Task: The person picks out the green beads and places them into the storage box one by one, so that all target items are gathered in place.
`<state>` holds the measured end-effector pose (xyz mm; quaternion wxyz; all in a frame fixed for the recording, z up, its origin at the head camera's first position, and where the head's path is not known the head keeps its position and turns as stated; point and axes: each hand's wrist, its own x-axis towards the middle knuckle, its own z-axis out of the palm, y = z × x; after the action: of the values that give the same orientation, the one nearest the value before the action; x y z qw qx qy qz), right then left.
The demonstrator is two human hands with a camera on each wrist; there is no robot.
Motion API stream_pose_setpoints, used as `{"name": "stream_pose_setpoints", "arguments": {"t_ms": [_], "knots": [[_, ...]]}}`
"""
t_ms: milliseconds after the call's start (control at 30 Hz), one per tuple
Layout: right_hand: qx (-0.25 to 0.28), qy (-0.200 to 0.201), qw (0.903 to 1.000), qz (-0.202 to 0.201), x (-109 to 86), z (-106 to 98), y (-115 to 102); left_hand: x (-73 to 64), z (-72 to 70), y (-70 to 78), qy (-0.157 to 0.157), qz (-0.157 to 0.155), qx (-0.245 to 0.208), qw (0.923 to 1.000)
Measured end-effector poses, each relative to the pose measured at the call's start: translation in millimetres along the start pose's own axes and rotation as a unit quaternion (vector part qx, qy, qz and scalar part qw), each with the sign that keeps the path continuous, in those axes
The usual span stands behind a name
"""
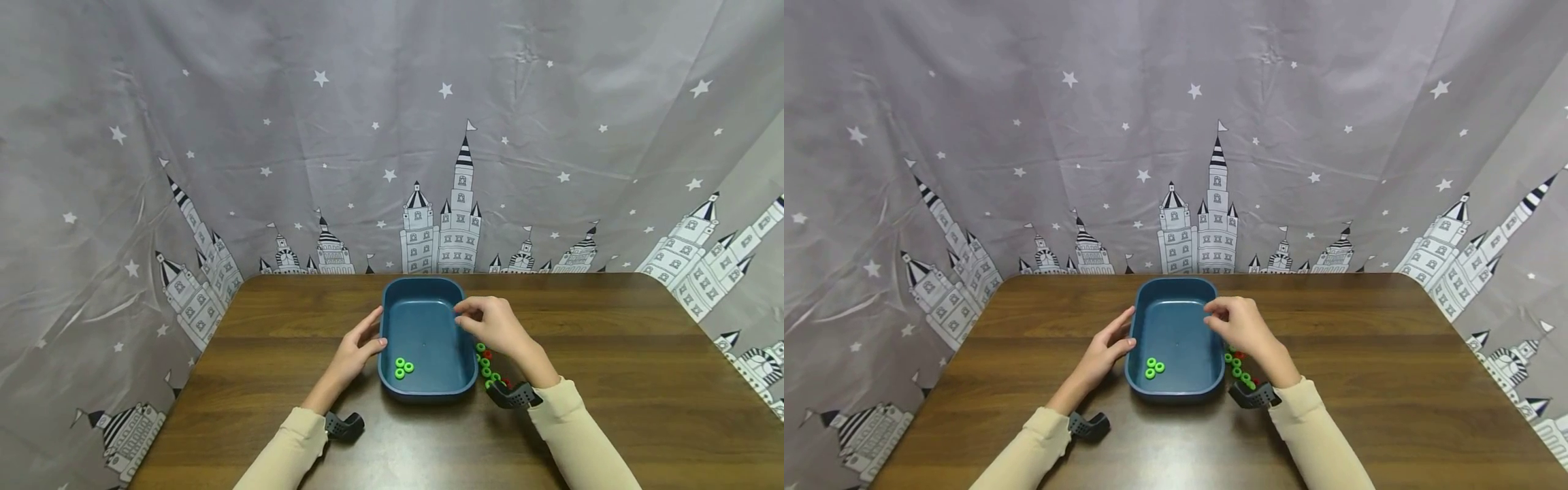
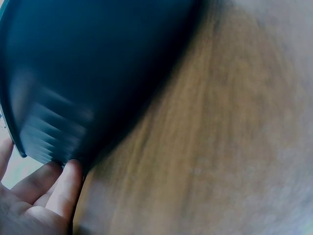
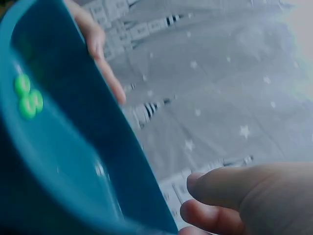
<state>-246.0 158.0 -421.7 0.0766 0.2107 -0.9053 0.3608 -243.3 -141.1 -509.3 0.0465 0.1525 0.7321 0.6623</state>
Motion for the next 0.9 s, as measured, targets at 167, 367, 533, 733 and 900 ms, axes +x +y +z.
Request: {"name": "stream_pose_setpoints", "arguments": {"t_ms": [167, 367, 533, 733, 900], "knots": [[-0.033, 0.010, 0.9993, 0.013, -9.7, -12.0, 22.9, 0.0, -0.1, 0.6, 0.000, -0.004, -0.004, 1.0000], [-0.050, -0.013, 0.9982, 0.030, -20.6, -10.5, 47.7, -0.4, 0.6, 2.8, 0.000, -0.009, 0.000, 1.0000], [-0.057, -0.027, 0.9974, 0.035, -25.9, -1.6, 57.1, -1.1, -0.4, 2.4, 0.002, -0.003, 0.013, 0.9999], [-0.088, -0.029, 0.9955, 0.022, -30.0, 6.4, 62.4, -0.6, -0.9, 1.6, -0.008, 0.003, 0.016, 0.9998], [-0.104, -0.029, 0.9940, 0.014, -33.0, 8.3, 60.6, -0.3, -1.3, 0.3, -0.012, 0.007, 0.020, 0.9997]]}}
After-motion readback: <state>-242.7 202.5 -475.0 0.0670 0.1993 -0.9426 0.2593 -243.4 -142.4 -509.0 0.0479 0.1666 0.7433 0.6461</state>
